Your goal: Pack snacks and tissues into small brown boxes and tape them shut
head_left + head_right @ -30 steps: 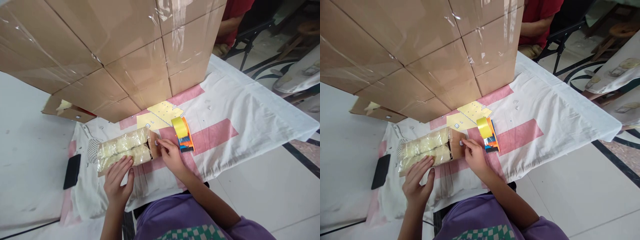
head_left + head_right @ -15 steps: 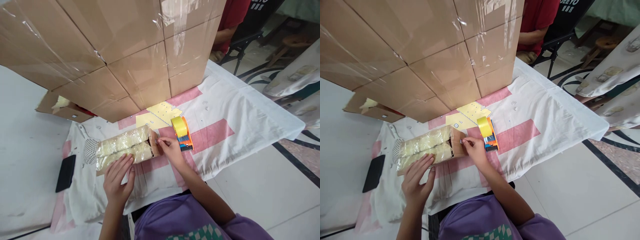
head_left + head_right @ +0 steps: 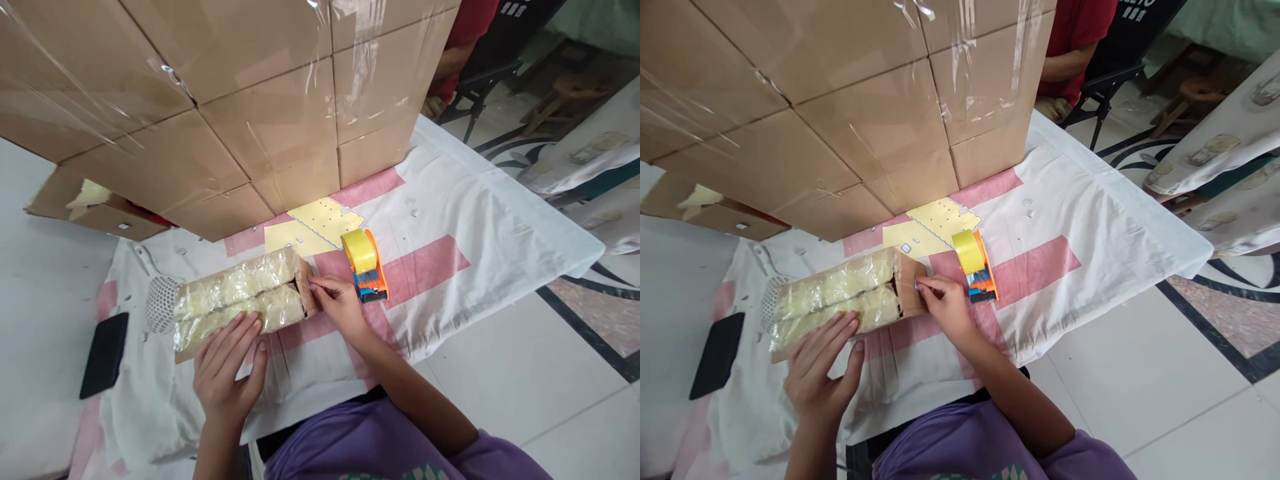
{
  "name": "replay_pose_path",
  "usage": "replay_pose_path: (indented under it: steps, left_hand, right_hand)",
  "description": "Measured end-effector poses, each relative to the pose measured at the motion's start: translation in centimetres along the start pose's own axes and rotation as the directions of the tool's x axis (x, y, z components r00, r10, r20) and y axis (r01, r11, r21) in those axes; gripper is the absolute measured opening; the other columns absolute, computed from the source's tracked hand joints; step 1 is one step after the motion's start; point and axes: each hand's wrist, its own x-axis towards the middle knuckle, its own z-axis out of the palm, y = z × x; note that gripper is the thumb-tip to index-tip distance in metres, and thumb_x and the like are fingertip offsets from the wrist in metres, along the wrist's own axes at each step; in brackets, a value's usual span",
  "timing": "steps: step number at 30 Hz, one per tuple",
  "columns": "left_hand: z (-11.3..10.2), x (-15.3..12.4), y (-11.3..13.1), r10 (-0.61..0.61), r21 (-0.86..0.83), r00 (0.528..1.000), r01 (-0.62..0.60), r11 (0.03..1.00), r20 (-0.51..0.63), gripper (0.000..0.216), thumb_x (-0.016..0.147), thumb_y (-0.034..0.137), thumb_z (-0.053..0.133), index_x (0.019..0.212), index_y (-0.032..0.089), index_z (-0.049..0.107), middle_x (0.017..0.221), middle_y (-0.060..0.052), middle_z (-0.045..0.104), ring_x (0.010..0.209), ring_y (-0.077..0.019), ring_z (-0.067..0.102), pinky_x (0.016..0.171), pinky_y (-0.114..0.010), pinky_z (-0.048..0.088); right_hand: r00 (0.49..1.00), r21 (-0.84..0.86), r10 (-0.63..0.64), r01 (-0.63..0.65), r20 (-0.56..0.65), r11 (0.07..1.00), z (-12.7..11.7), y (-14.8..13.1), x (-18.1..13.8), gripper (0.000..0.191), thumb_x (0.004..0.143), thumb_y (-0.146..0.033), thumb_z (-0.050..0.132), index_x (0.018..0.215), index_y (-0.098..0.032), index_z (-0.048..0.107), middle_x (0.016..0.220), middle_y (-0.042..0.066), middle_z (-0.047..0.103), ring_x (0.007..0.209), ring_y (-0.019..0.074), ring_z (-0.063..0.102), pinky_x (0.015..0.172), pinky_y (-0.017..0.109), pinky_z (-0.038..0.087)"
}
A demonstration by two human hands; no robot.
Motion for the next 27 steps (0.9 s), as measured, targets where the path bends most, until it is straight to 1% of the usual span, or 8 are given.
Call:
replay_pose_path:
  steps: [3,9,14,18,20,22,25,27]
  left_hand:
    - [0.1,0.0,-0.2,0.012,0.005,1.0,-0.012,1.0,-0.006,0.042,0.084,0.008,0.072,0.124,0.023,0.071,0.119,-0.01,0.078,0.117,-0.0283,0.072,0.106,-0.044,0.046]
    - [0.3,0.2,-0.5,0.019,-0.002,1.0,-0.019,1.0,0.0,0.037,0.086,0.013,0.071,0.121,0.023,0.071,0.117,-0.009,0.079,0.114,-0.0274,0.073,0.104,-0.043,0.047]
    - [0.4,0.6,-0.8,0.046,-0.012,0.999,-0.046,0.999,-0.012,0.035,0.088,0.017,0.068,0.122,0.022,0.07,0.117,-0.009,0.079,0.111,-0.0273,0.074,0.101,-0.041,0.048]
    - [0.6,1.0,-1.3,0.11,0.001,0.993,-0.11,0.994,-0.039,0.036,0.089,0.018,0.067,0.125,0.021,0.069,0.118,-0.01,0.078,0.109,-0.0274,0.074,0.099,-0.039,0.048]
    - [0.7,1.0,-1.5,0.137,0.018,0.989,-0.136,0.991,-0.049,0.037,0.09,0.019,0.066,0.127,0.02,0.069,0.12,-0.01,0.078,0.109,-0.0271,0.074,0.099,-0.039,0.048]
    - [0.8,0.9,-1.8,0.15,0.035,0.987,-0.148,0.988,-0.051,0.038,0.09,0.019,0.065,0.129,0.021,0.068,0.122,-0.009,0.077,0.11,-0.0265,0.074,0.101,-0.038,0.047]
    - [0.6,0.5,-2.3,0.152,0.035,0.987,-0.15,0.988,-0.055,0.04,0.091,0.018,0.064,0.13,0.023,0.067,0.123,-0.007,0.077,0.114,-0.0255,0.073,0.104,-0.037,0.045]
    - [0.2,0.2,-2.8,0.158,-0.004,0.987,-0.158,0.987,-0.034,0.04,0.091,0.016,0.063,0.13,0.024,0.068,0.123,-0.005,0.077,0.117,-0.0246,0.072,0.108,-0.036,0.045]
  right_hand:
    - [1.0,-0.009,-0.025,0.025,0.004,1.0,0.0,0.3,0.1,0.027,0.093,-0.027,0.063,0.111,-0.03,0.083,0.096,0.004,0.075,0.09,0.0189,0.07,0.083,0.032,0.059]
    - [0.997,0.013,-0.017,0.016,0.075,1.0,0.0,0.9,0.4,0.023,0.094,-0.03,0.065,0.109,-0.031,0.083,0.097,0.005,0.069,0.093,0.0182,0.066,0.086,0.032,0.057]
    - [0.998,-0.015,-0.004,0.005,0.063,1.0,0.4,2.4,0.5,0.027,0.094,-0.036,0.066,0.116,-0.031,0.081,0.098,0.006,0.068,0.092,0.0191,0.066,0.085,0.034,0.059]
    - [0.997,-0.031,-0.041,0.043,0.059,0.999,0.2,3.5,1.0,0.028,0.094,-0.037,0.067,0.118,-0.033,0.081,0.116,0.009,0.067,0.115,0.0228,0.064,0.105,0.041,0.054]
    - [0.997,-0.026,-0.035,0.037,0.067,0.999,-0.1,3.8,1.3,0.035,0.092,-0.038,0.069,0.127,-0.035,0.076,0.127,0.008,0.065,0.121,0.0234,0.062,0.111,0.043,0.05]
    - [0.995,-0.008,0.019,-0.018,0.103,1.0,-0.2,3.9,1.6,0.052,0.091,-0.04,0.07,0.142,-0.036,0.065,0.135,0.008,0.062,0.109,0.0218,0.065,0.104,0.043,0.055]
    - [0.973,0.033,0.141,-0.15,0.183,0.988,-0.1,3.9,1.8,0.074,0.088,-0.048,0.069,0.158,-0.036,0.046,0.148,0.01,0.053,0.079,0.0164,0.065,0.076,0.04,0.062]
    - [0.968,0.048,0.17,-0.182,0.185,0.982,0.1,3.4,1.6,0.086,0.084,-0.05,0.073,0.162,-0.035,0.039,0.156,0.013,0.047,0.079,0.0178,0.066,0.072,0.041,0.062]
